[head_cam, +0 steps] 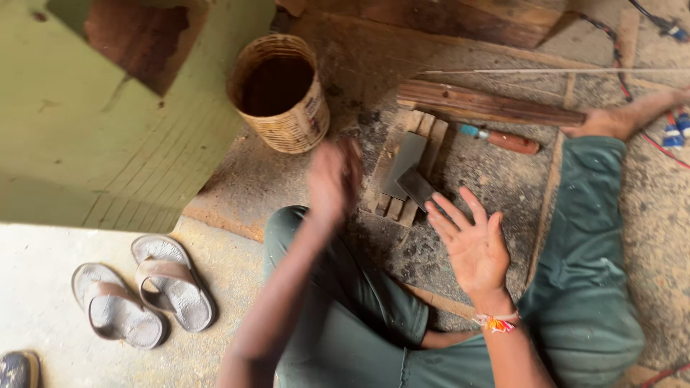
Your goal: The person sharpens a metal chisel by rubbing it against a whetstone and occasionally dipping it into a bucket of water.
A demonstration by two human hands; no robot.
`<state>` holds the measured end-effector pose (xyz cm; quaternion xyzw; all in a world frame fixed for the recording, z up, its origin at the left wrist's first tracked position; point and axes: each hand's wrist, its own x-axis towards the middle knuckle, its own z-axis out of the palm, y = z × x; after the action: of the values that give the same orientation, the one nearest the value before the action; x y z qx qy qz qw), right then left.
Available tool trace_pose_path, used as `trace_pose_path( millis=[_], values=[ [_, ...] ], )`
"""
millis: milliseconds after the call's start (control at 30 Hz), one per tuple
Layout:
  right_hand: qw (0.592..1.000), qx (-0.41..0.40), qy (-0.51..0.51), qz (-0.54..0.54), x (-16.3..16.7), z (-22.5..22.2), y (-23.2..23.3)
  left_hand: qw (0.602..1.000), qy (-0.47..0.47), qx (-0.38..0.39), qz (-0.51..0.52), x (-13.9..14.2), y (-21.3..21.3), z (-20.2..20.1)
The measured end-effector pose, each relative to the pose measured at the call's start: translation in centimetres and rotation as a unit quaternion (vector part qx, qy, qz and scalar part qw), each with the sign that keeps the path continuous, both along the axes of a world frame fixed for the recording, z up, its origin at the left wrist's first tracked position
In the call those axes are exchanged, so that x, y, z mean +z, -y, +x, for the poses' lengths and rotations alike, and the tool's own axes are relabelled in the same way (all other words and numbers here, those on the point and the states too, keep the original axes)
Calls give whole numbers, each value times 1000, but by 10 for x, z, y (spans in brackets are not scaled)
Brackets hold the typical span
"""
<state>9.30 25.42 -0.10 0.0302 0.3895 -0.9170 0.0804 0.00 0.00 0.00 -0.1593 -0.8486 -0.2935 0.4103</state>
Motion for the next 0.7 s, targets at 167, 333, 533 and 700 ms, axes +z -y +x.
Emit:
trace_pose_path(
  millis=[167, 333, 533, 700],
  values=[
    [960, -52, -11, 277, 1, 15, 4, 948, 279, 152, 15, 32, 106, -119],
    [842, -77, -3, 533, -14, 19, 3, 876, 424, 154, -168, 46, 140, -163],
    [758, -27, -100, 644, -39, -15, -6, 908, 357, 168, -139, 48, 138, -175],
    [728, 3, -74, 681, -50, -24, -5, 979, 156, -119, 47, 13, 77, -137]
  ],
)
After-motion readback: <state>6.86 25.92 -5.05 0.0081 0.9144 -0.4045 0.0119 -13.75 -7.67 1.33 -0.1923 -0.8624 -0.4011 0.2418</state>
